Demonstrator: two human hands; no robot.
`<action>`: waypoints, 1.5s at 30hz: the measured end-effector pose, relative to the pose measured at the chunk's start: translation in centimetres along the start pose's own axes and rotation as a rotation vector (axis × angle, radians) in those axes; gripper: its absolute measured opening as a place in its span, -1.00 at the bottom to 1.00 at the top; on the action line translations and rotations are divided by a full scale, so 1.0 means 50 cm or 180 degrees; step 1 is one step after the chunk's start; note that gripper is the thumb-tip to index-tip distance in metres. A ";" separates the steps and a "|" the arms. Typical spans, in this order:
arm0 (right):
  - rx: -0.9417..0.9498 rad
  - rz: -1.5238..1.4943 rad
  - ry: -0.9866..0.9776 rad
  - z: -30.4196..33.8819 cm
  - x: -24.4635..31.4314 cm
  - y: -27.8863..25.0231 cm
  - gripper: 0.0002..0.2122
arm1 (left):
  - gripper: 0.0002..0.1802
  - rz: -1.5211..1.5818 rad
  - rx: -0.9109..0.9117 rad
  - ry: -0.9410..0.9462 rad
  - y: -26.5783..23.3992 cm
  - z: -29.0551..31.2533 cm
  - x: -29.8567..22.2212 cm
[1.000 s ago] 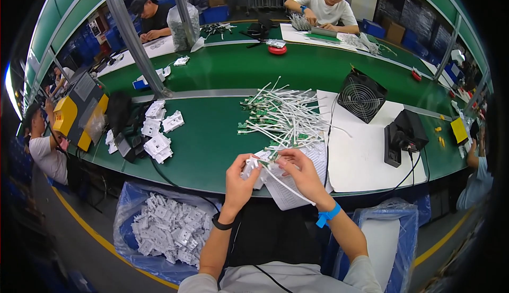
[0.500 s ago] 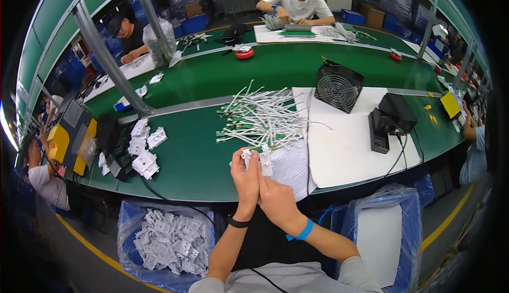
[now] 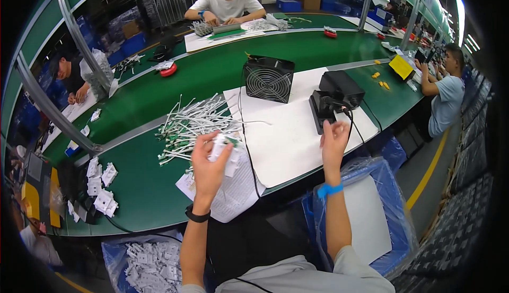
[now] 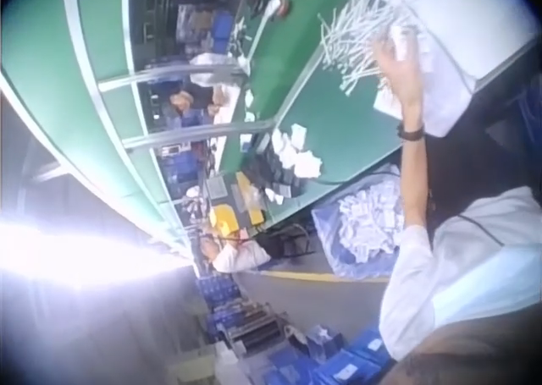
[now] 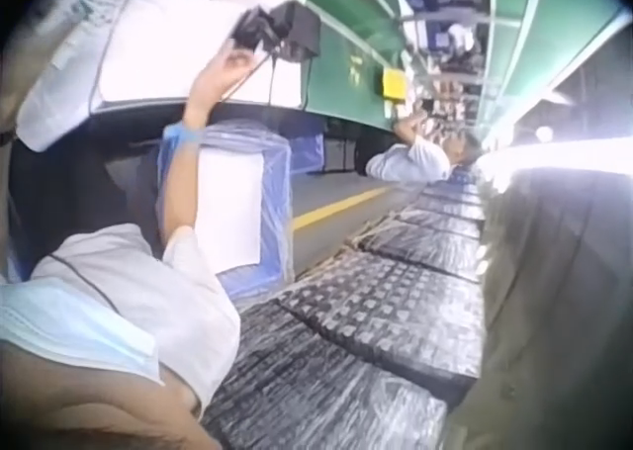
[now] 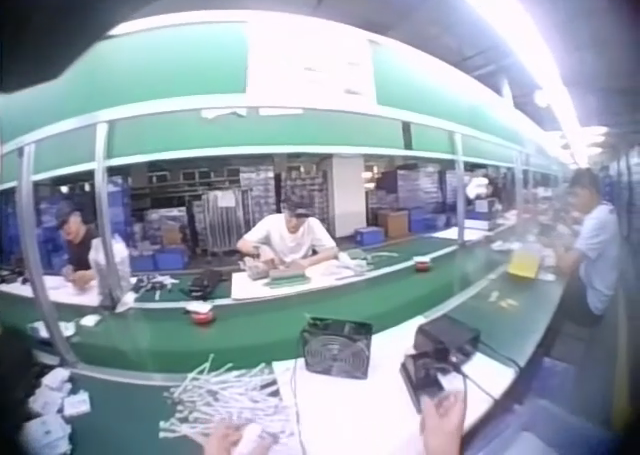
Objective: The person solders wires onto a circuit board using a soldering iron.
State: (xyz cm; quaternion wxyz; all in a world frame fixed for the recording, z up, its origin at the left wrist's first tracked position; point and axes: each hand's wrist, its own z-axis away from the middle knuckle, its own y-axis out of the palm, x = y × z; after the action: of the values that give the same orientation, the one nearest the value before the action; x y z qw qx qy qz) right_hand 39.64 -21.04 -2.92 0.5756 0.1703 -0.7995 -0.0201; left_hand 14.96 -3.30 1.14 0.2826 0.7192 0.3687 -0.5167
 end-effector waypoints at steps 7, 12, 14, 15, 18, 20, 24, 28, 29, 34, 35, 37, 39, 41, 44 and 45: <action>-0.0083 0.1819 -0.0921 -0.173 -0.069 -0.003 -0.80 | -0.56 -0.0213 0.1354 -0.0292 0.104 -0.034 0.043; -0.0103 0.1978 -0.1026 -0.157 -0.059 -0.012 -0.80 | -0.57 -0.0710 0.1355 -0.0127 0.128 -0.059 0.084; -0.0151 0.1748 -0.1072 -0.153 -0.054 0.002 -0.81 | -0.58 -0.0801 0.1327 -0.0108 0.130 -0.073 0.115; -0.0205 0.1799 -0.1113 -0.153 -0.047 0.004 -0.81 | -0.58 -0.0885 0.1350 -0.0084 0.131 -0.079 0.125; -0.0275 0.1791 -0.1234 -0.156 -0.055 0.007 -0.80 | -0.53 -0.1131 0.1370 -0.0052 0.136 -0.088 0.140; -0.0543 0.2240 -0.1550 -0.167 -0.079 -0.012 -0.79 | -0.54 -0.1285 0.1462 0.0056 0.145 -0.091 0.130; -0.0675 0.2447 -0.1901 -0.168 -0.090 -0.012 -0.79 | -0.58 -0.1657 0.1492 0.0630 0.151 -0.095 0.127; -0.0672 0.2456 -0.1848 -0.163 -0.081 -0.007 -0.79 | -0.61 -0.2058 0.1572 0.0983 0.157 -0.109 0.132; -0.0654 0.2369 -0.1752 -0.159 -0.076 -0.004 -0.78 | -0.61 -0.2100 0.1634 0.0959 0.158 -0.113 0.134; -0.0569 0.2695 -0.2352 -0.169 -0.083 -0.011 -0.76 | -0.59 -0.2135 0.1780 0.0849 0.169 -0.118 0.142; -0.0574 0.2694 -0.2353 -0.173 -0.087 -0.014 -0.76 | -0.59 -0.2096 0.1783 0.0818 0.170 -0.118 0.145; -0.0590 0.2429 -0.2308 -0.173 -0.088 -0.013 -0.80 | -0.59 -0.2062 0.1783 0.0780 0.172 -0.118 0.148; -0.0701 0.2002 -0.2191 -0.173 -0.092 -0.014 -0.83 | -0.60 -0.2281 0.1802 0.0788 0.175 -0.118 0.148; -0.0789 0.1504 -0.1903 -0.167 -0.095 -0.024 -0.91 | -0.59 -0.2391 0.1844 0.0759 0.179 -0.120 0.145; -0.1013 0.1174 -0.2041 -0.158 -0.101 -0.040 -0.91 | -0.56 -0.2252 0.1775 0.0719 0.173 -0.120 0.154; -0.1080 0.1008 -0.2094 -0.161 -0.115 -0.066 -0.92 | -0.53 -0.1978 0.1684 0.0711 0.175 -0.118 0.160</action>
State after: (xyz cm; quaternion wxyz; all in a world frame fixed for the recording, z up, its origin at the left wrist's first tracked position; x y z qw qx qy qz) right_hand 49.53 -21.14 -6.23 0.3049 -0.0680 -0.9428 -0.1163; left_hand 26.84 -1.72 -4.44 -0.1227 0.6731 0.4511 -0.5731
